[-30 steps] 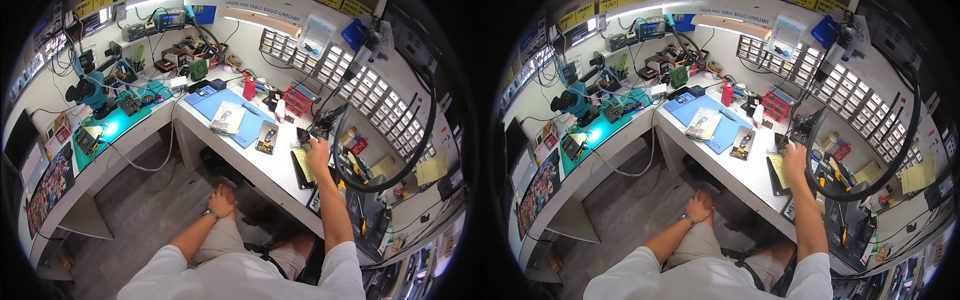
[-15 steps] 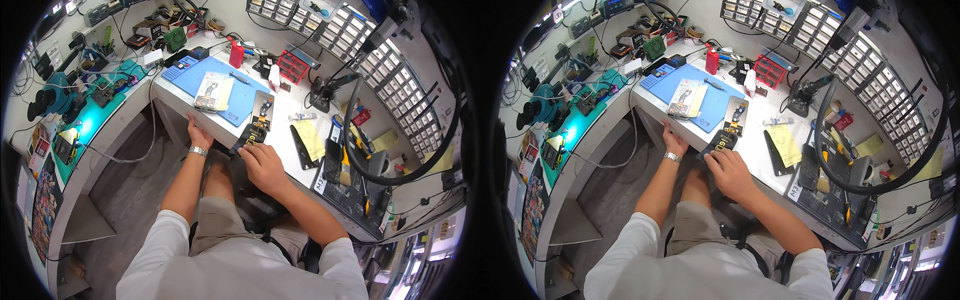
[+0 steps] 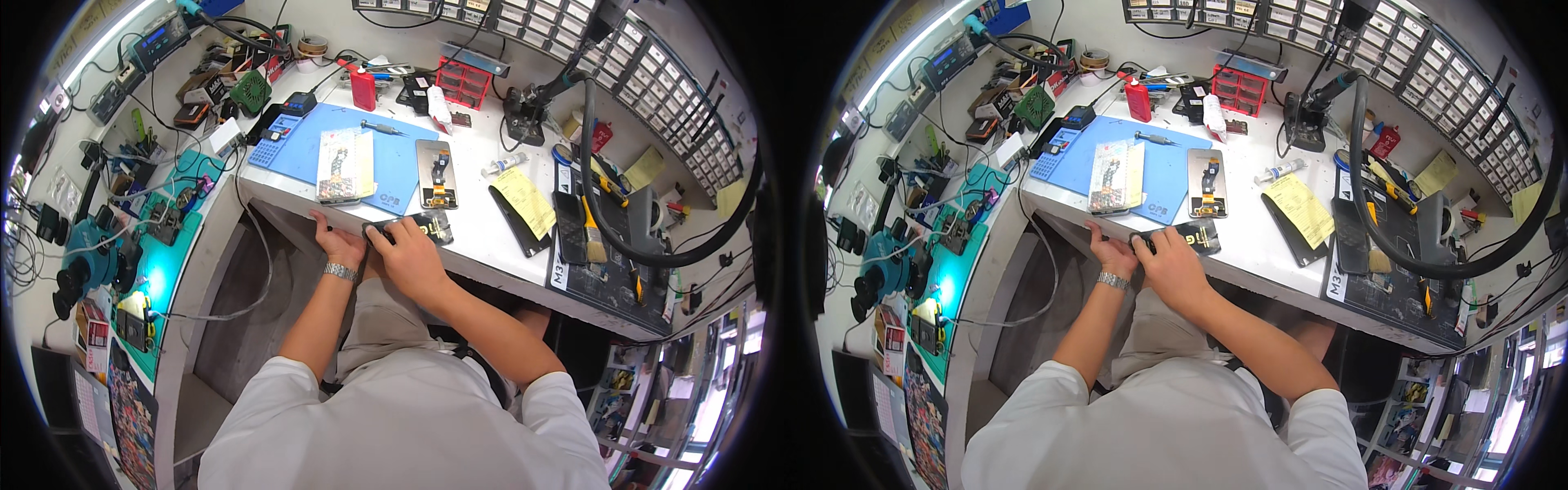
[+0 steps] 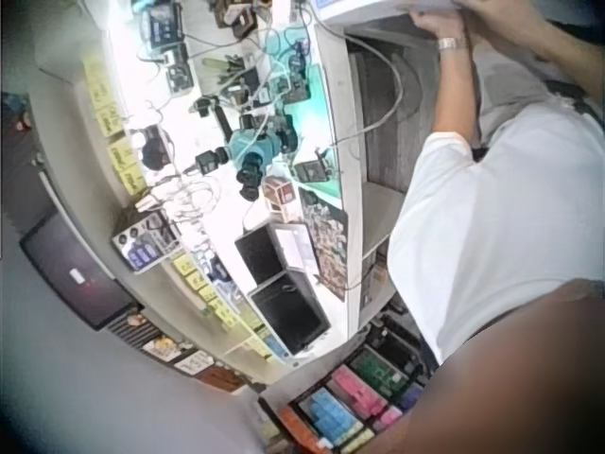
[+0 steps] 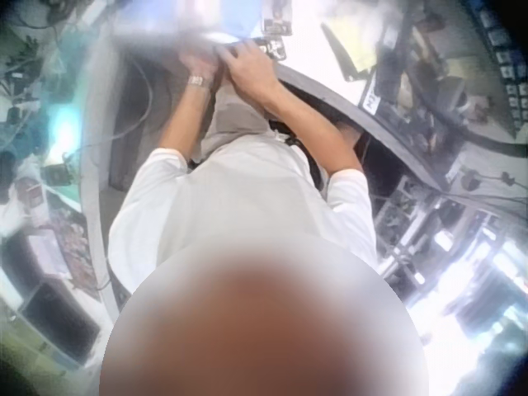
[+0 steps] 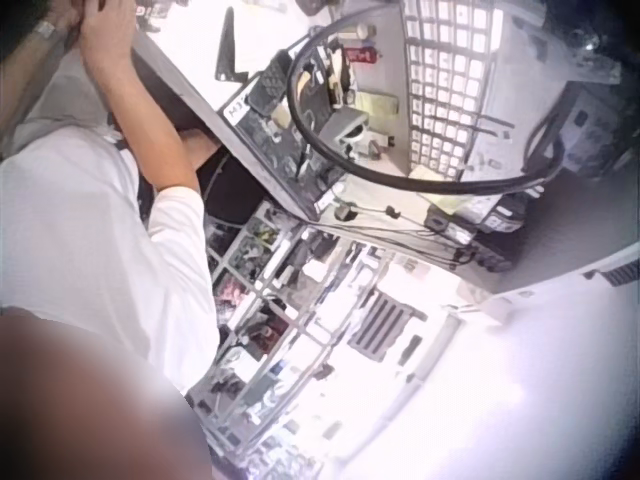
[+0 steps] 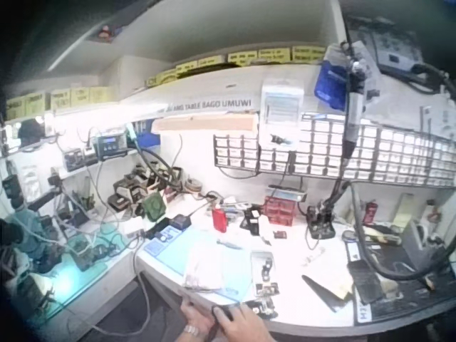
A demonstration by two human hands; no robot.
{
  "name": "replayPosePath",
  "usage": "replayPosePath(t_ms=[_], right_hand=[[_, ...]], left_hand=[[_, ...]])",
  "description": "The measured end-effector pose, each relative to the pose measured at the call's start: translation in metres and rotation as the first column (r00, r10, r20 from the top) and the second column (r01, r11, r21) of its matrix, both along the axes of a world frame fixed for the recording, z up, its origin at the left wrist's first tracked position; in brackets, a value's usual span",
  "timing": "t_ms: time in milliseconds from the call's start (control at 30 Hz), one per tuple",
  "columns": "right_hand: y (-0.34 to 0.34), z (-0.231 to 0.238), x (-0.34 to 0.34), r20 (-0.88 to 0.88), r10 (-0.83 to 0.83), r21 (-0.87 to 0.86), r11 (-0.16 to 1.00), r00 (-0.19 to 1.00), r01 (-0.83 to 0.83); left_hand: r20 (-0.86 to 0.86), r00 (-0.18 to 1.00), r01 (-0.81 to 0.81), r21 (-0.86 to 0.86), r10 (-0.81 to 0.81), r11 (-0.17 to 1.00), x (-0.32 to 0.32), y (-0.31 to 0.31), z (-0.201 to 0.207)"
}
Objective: The person handles multiple smartphones, removes and replaces back covers, and uses a yellow plastic clamp to secure a device. They also wipe surfaces and handle small components on a cluttered workbench.
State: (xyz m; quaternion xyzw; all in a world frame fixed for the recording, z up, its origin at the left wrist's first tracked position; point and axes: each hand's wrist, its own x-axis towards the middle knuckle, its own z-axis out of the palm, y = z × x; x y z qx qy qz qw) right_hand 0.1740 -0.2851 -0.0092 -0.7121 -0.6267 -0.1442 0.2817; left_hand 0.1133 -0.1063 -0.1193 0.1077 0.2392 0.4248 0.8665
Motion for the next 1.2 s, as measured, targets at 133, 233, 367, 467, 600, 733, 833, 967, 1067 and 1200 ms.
replayPosePath(t_ms=[133, 233, 367, 467, 600, 733, 833, 967, 1067, 1200], right_hand=[[-0.001, 0.000, -0.006, -0.040, -0.107, 0.030, 0.994, 0.993, 0.108], [-0.010, -0.003, -0.005, -0.055, -0.274, 0.088, 0.957, 0.960, 0.278], [0.000, -0.013, -0.008, -0.031, -0.397, 0.096, 0.912, 0.917, 0.398], [0.016, -0.017, -0.013, -0.023, -0.448, 0.098, 0.889, 0.894, 0.448], [0.014, -0.010, -0.019, -0.117, -0.401, 0.067, 0.910, 0.909, 0.410], [0.008, -0.005, -0.022, -0.136, -0.416, 0.023, 0.906, 0.899, 0.422], [0.017, -0.006, -0.023, -0.114, -0.484, 0.018, 0.872, 0.868, 0.488], [0.028, 0.001, -0.025, -0.114, -0.522, -0.002, 0.851, 0.845, 0.525], [0.023, 0.014, -0.030, -0.139, -0.516, -0.024, 0.855, 0.845, 0.518], [0.011, 0.024, -0.028, -0.150, -0.598, -0.054, 0.800, 0.787, 0.598]], left_hand=[[0.038, 0.993, 0.116, -0.013, -0.115, 0.993, -0.010, 0.007, -0.005], [0.106, 0.976, 0.206, -0.147, -0.191, 0.967, -0.015, 0.015, -0.010], [0.122, 0.962, 0.256, -0.093, -0.244, 0.962, -0.019, 0.021, -0.017], [0.149, 0.940, 0.316, -0.033, -0.308, 0.948, -0.022, 0.025, -0.021], [-0.170, 0.865, 0.463, -0.094, -0.472, 0.881, -0.049, 0.034, -0.020], [-0.726, 0.684, 0.491, 0.386, -0.072, 0.781, -0.092, 0.042, 0.010], [-0.549, 0.821, 0.414, 0.762, 0.156, 0.499, -0.095, 0.061, 0.065], [-0.284, 0.854, 0.241, 0.958, 0.435, 0.153, 0.002, 0.113, 0.146], [-0.274, 0.793, 0.381, 0.920, 0.544, -0.093, 0.093, 0.161, 0.178], [-0.334, 0.667, 0.568, 0.807, 0.666, -0.164, 0.168, 0.190, 0.165]])
